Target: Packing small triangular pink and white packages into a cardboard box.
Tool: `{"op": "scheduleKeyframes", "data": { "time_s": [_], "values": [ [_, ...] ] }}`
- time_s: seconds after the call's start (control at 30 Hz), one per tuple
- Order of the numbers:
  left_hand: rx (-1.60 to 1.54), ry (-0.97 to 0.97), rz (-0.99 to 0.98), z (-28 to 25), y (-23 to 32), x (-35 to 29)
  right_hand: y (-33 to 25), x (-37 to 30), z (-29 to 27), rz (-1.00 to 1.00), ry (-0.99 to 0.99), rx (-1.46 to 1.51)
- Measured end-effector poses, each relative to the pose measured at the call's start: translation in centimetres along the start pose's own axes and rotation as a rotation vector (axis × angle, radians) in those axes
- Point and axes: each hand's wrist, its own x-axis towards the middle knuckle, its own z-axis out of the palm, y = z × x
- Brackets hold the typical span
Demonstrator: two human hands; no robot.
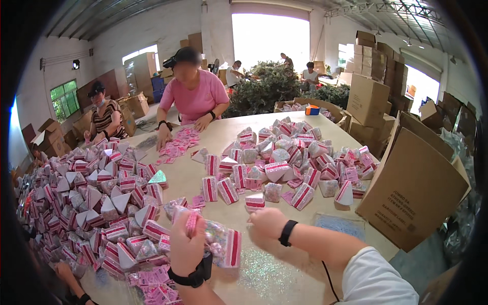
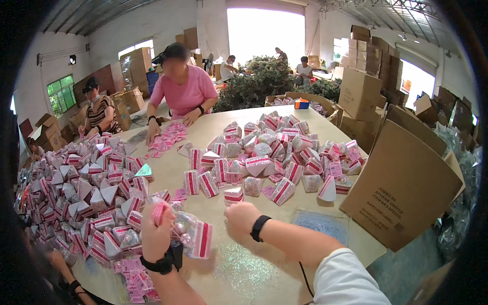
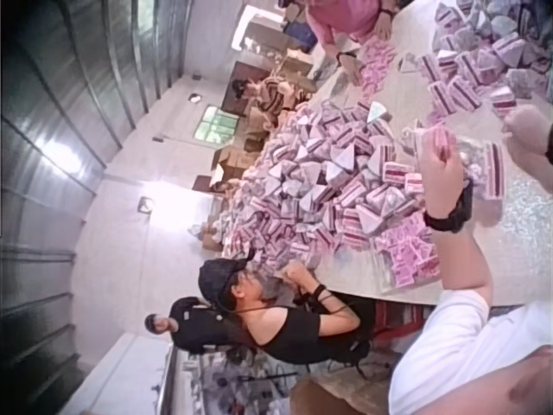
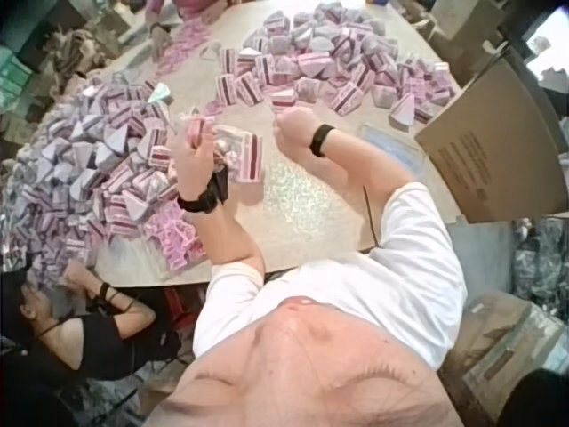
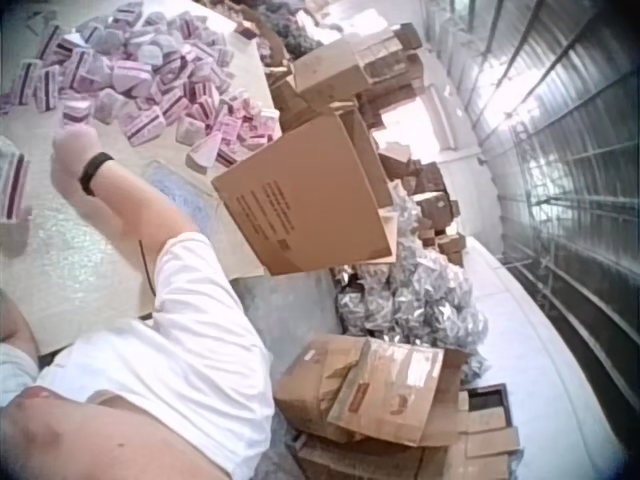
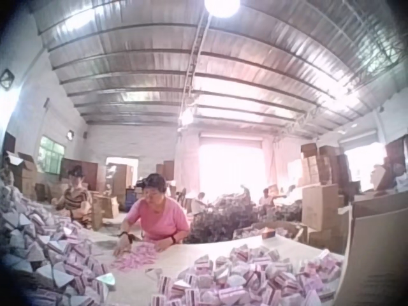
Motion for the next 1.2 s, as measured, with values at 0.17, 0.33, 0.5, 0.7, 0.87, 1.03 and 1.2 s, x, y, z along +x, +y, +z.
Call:
{"op": "scheduleKeyframes", "data": {
  "time_s": [0.17, 0.33, 0.5, 0.7, 0.87, 1.03, 1.2],
  "values": [
    [0.077, -0.231, -0.110, 1.5, -0.8, 0.4, -1.9, -0.8, -7.9, 0.149, 0.188, 0.748],
    [0.116, -0.234, 0.077, 4.3, -0.8, 0.4, -3.8, -1.0, -8.8, 0.153, 0.009, 1.196],
    [0.116, -0.121, 0.116, 4.2, 0.0, 0.3, 2.2, 1.3, -5.5, 0.188, 0.351, 0.540],
    [0.195, -0.004, 0.208, 3.3, -0.8, 0.7, 11.5, 0.8, 0.7, 0.593, -0.302, -0.381],
    [0.199, 0.015, 0.206, 2.9, -1.3, 0.7, 11.5, 2.0, 2.9, 0.344, -0.428, -0.533],
    [0.240, 0.039, 0.252, 3.2, -0.2, 0.6, 11.2, 1.3, 3.4, 0.303, -0.304, -0.434],
    [0.175, -0.112, 0.227, 3.5, 0.5, 0.3, 9.5, -0.4, -2.3, 0.274, 0.113, 0.040]
  ]
}}
